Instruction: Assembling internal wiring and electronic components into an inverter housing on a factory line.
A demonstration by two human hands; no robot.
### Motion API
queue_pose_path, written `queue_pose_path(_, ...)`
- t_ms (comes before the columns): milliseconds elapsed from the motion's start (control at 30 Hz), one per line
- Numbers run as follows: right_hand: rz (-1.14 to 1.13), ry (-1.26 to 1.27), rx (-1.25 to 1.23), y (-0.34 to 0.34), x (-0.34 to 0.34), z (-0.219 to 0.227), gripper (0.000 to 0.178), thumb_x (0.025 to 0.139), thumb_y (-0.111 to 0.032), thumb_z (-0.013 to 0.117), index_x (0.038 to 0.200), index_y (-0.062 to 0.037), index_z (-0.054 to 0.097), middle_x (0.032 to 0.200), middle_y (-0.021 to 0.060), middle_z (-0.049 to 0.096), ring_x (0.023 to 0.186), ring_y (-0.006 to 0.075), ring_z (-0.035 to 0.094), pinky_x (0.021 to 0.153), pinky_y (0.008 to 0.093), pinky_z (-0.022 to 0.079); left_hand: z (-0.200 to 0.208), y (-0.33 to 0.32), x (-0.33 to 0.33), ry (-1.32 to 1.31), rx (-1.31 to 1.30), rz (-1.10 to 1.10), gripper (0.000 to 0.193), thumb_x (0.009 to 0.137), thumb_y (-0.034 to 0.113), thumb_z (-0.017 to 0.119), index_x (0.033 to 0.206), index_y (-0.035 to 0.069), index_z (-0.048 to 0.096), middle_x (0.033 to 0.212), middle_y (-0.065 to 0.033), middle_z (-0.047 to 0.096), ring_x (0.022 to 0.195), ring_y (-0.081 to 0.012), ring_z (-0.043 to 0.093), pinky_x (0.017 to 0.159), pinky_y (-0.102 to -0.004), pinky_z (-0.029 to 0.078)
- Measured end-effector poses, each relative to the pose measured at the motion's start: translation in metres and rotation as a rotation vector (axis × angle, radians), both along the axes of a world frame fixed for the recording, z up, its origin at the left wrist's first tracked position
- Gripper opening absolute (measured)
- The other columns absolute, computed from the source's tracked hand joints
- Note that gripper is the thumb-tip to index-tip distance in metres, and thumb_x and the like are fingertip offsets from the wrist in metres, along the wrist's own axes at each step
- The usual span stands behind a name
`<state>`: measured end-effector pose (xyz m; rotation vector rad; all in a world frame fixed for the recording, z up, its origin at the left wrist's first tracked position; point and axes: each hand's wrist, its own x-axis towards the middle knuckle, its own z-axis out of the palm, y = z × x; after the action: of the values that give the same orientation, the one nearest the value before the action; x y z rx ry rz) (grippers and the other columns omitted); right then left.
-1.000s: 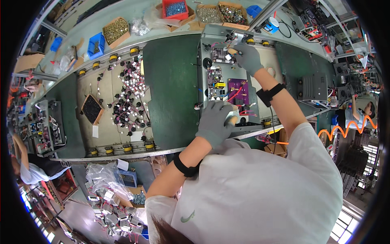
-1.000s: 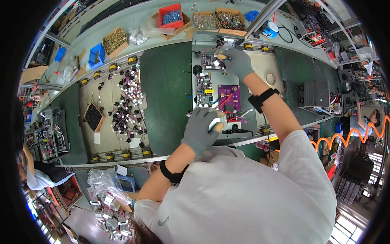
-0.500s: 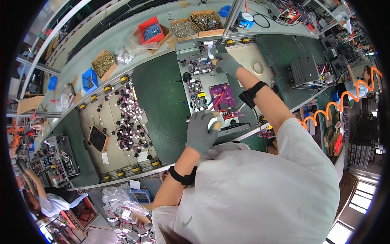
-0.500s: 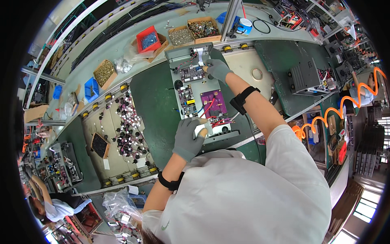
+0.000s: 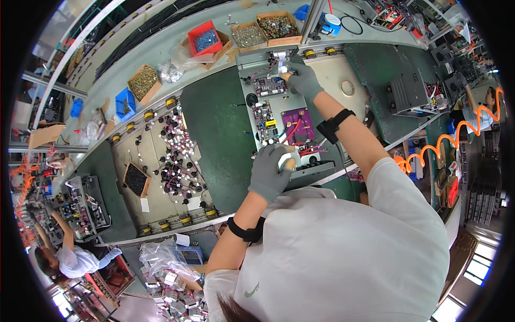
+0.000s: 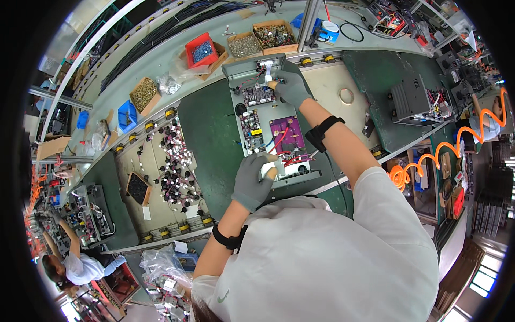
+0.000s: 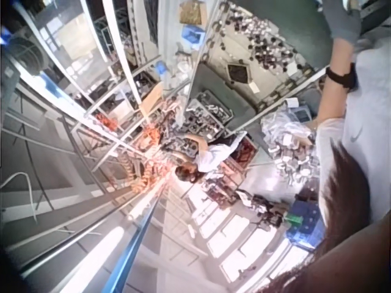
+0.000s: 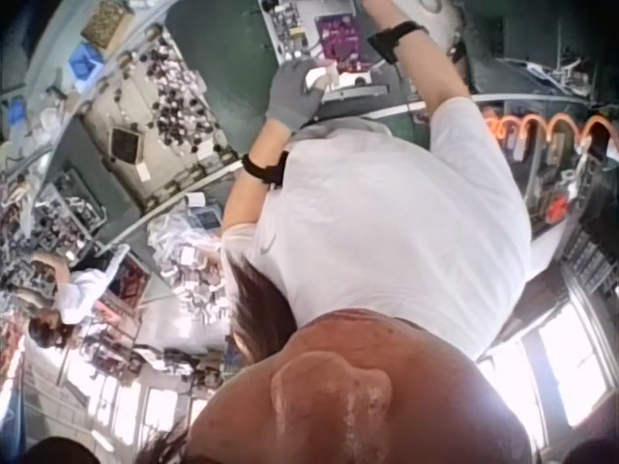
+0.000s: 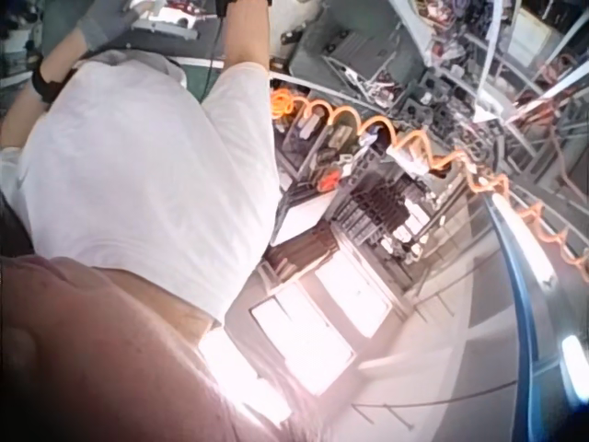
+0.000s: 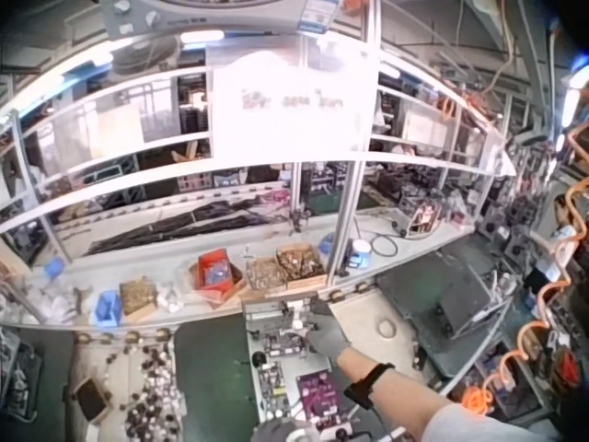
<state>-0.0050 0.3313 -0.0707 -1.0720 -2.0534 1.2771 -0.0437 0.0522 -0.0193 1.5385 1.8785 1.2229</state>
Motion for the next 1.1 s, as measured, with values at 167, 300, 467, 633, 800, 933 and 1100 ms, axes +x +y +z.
queue_pose_path(167,-0.162,0.057,0.049,0.002,-0.012,-0.030,0.030,0.076,-0.016,0.074,0.102,-0.0040,0.067,0.084,0.0061,0.066,0.073,0.0126,0.058,0.065,0.0271,0.047,0.006,-0.001,0.000,-0.010,-0.019,0.010,0.027,0.076,0.017,0.062,0.103,0.013,0.062,0.099,-0.0113,0.057,0.095,-0.0328,0.052,0.083,-0.0415,0.044)
queue_pose_path(300,-0.125,-0.040,0.205,-0.002,-0.014,-0.021,0.027,0.073,-0.022,0.074,0.097,-0.0098,0.070,0.085,0.0108,0.068,0.070,0.0160,0.061,0.067,0.0278,0.048,0.007,-0.003,0.000,-0.036,-0.022,0.022,0.027,0.076,0.016,0.062,0.102,0.013,0.062,0.099,-0.0112,0.057,0.095,-0.0315,0.053,0.083,-0.0411,0.044)
queue_pose_path(467,-0.025,-0.171,0.304,0.009,-0.013,-0.014,0.025,0.074,-0.025,0.073,0.096,-0.0133,0.071,0.087,0.0104,0.067,0.075,0.0208,0.063,0.069,0.0308,0.049,0.007,-0.001,0.000,-0.043,-0.054,-0.021,0.025,0.081,0.020,0.060,0.104,0.013,0.061,0.102,-0.0106,0.059,0.098,-0.0316,0.054,0.086,-0.0393,0.043)
queue_pose_path(633,-0.013,-0.591,-0.030,-0.004,-0.033,0.042,0.021,0.079,-0.025,0.066,0.098,-0.0157,0.070,0.091,0.0106,0.067,0.082,0.0242,0.064,0.074,0.0325,0.049,0.004,-0.002,-0.001,-0.041,-0.077,-0.005,0.025,0.081,0.020,0.060,0.104,0.013,0.061,0.102,-0.0097,0.059,0.098,-0.0301,0.054,0.087,-0.0396,0.041)
queue_pose_path(800,0.197,-0.651,0.334,0.018,-0.030,0.033,0.026,0.078,-0.027,0.067,0.100,-0.0131,0.069,0.093,0.0138,0.066,0.081,0.0269,0.064,0.076,0.0337,0.049,0.001,-0.003,-0.002,-0.043,-0.070,0.000,0.025,0.081,0.021,0.060,0.105,0.013,0.061,0.102,-0.0084,0.060,0.099,-0.0285,0.055,0.087,-0.0396,0.041)
queue_pose_path(933,0.127,-0.375,-0.031,0.031,-0.011,0.018,0.034,0.079,-0.032,0.067,0.101,-0.0066,0.067,0.086,0.0110,0.065,0.070,0.0212,0.061,0.061,0.0322,0.047,0.004,-0.004,-0.001,-0.051,-0.074,-0.010,0.027,0.083,0.024,0.060,0.107,0.013,0.061,0.103,-0.0087,0.059,0.100,-0.0289,0.054,0.087,-0.0397,0.042)
queue_pose_path(1100,-0.146,-0.163,-0.713,0.017,-0.003,0.019,0.023,0.081,-0.029,0.061,0.087,-0.0070,0.063,0.067,0.0006,0.056,0.045,0.0080,0.039,0.041,0.0223,0.030,0.025,0.013,-0.022,0.139,-0.301,-0.072,0.040,0.084,0.034,0.058,0.117,0.012,0.054,0.110,-0.0129,0.056,0.101,-0.0332,0.052,0.089,-0.0409,0.041)
